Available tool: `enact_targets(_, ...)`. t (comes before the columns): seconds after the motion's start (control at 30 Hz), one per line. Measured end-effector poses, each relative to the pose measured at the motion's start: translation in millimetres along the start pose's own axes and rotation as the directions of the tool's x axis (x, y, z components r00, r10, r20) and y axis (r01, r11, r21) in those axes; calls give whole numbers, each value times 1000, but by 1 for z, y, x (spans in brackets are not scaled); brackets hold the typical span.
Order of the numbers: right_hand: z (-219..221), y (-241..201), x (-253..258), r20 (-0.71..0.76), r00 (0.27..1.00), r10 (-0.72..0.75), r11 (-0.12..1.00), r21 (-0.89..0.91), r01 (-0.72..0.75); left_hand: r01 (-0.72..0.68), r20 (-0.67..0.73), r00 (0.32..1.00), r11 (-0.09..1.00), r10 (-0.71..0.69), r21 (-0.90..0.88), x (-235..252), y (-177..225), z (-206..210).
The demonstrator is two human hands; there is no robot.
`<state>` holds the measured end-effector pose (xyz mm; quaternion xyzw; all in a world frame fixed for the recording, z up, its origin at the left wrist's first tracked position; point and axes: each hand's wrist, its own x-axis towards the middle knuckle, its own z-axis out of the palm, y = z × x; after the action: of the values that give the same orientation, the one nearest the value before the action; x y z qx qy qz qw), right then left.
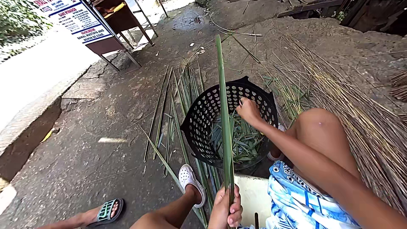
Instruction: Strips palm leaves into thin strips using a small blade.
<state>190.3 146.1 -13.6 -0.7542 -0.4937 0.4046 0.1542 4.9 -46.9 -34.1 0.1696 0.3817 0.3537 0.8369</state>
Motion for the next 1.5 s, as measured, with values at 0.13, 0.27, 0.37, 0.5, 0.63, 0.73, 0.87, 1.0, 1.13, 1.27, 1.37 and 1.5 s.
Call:
enact_targets(0.13,5,2,-14,84,994,-69,997,-16,71,-33,-106,994,999,36,36,4,1,9)
enact_targets(0.27,13,16,-40,171,940,-297,955,43,294,-143,-351,905,949,241,282,22,0,22)
enact_targets(0.37,21,31,-61,368,799,-475,875,102,474,-161,-425,813,856,397,492,33,0,25)
enact_targets(0.5,29,37,-69,632,601,-489,807,65,587,-106,-397,772,716,497,690,38,-2,21)
enact_targets(0.63,34,39,-75,578,606,-547,784,100,613,-58,-397,814,740,424,671,36,1,22)
enact_targets(0.73,35,37,-75,435,689,-579,803,159,575,-54,-334,915,890,225,452,27,3,23)
enact_targets(0.87,36,36,-73,403,688,-604,792,208,574,-94,-216,969,988,120,126,27,0,17)
enact_targets(1.0,46,38,-69,334,736,-589,808,268,525,-157,-349,927,987,136,-31,38,2,26)
enact_targets(1.13,44,38,-62,320,788,-525,850,241,468,-170,-497,843,979,206,116,40,8,30)
enact_targets(1.27,33,36,-60,463,715,-524,839,133,528,-182,-543,781,944,310,276,39,10,31)
enact_targets(1.37,30,41,-56,559,613,-558,746,15,665,-242,-523,748,902,409,359,36,10,28)
enact_targets(1.5,30,41,-55,669,484,-564,623,-40,781,-303,-460,737,850,495,430,35,8,26)
